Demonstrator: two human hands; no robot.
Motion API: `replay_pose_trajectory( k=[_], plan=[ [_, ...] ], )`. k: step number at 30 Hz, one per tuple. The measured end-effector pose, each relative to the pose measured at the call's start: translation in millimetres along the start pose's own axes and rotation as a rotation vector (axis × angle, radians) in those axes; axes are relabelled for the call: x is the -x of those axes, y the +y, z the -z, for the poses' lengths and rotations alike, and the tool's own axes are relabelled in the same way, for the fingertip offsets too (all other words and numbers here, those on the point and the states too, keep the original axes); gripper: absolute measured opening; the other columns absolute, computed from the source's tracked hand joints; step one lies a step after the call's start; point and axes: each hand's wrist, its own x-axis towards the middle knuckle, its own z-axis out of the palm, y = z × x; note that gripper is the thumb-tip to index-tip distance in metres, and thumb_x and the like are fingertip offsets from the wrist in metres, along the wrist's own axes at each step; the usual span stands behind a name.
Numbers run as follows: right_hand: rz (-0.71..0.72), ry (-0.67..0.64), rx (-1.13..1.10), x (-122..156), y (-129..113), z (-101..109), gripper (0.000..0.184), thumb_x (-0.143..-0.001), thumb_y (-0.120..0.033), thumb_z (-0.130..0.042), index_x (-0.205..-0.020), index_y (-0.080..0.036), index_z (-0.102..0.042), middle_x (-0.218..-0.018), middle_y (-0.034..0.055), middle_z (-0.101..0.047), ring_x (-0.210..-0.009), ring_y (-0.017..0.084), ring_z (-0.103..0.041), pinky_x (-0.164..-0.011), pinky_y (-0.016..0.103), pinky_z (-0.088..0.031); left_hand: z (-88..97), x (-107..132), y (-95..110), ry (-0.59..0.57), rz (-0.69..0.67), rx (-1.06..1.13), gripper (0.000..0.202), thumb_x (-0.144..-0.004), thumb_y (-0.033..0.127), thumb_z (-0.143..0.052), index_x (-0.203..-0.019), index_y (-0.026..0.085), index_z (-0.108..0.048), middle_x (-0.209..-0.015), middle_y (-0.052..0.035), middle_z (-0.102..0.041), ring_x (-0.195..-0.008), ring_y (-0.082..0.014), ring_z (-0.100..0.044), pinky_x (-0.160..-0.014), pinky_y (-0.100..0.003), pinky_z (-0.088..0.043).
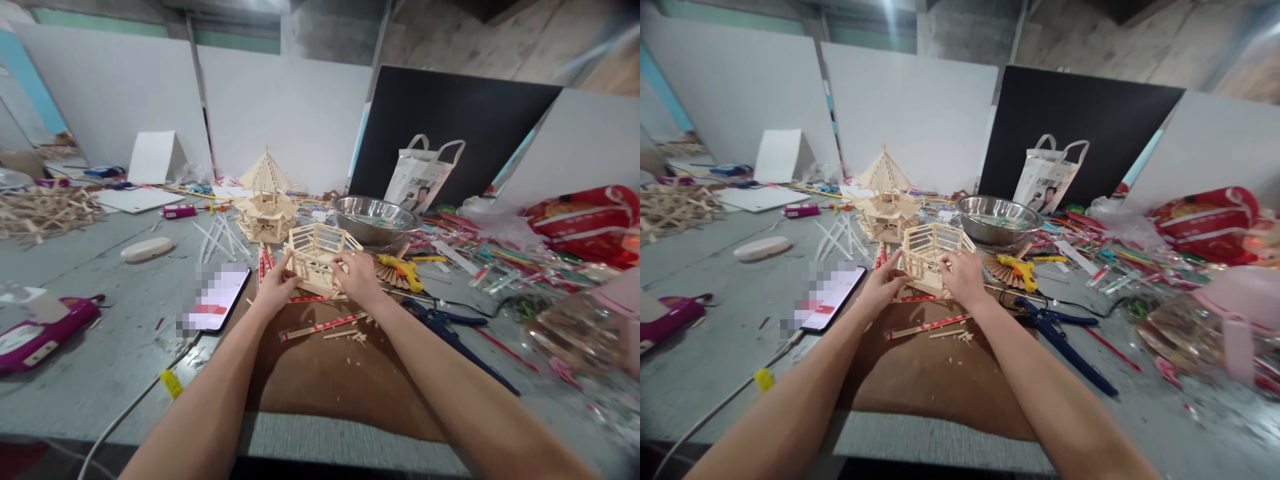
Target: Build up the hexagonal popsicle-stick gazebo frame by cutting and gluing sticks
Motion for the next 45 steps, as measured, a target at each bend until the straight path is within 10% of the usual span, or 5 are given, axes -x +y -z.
replay_pose_trajectory(
  k=[45],
  plan=[
    [-0.155, -0.056, -0.203, -0.5, -0.8, 3.9, 0.015, -0.071, -0.019, -0.053, -0.077, -0.020, -0.067, -0.079, 0.0033, -0.068, -0.076, 0.017, -0.060, -0.071, 0.028, -0.043, 0.0, 2.1, -1.1, 0.024, -0.011, -0.073, 0.067, -0.065, 0.021, -0.053, -0.128, 0.017, -0.031, -0.063, 0.0028, -0.054, -0.044, -0.0049, -0.040, -0.049, -0.019, -0.035]
  ],
)
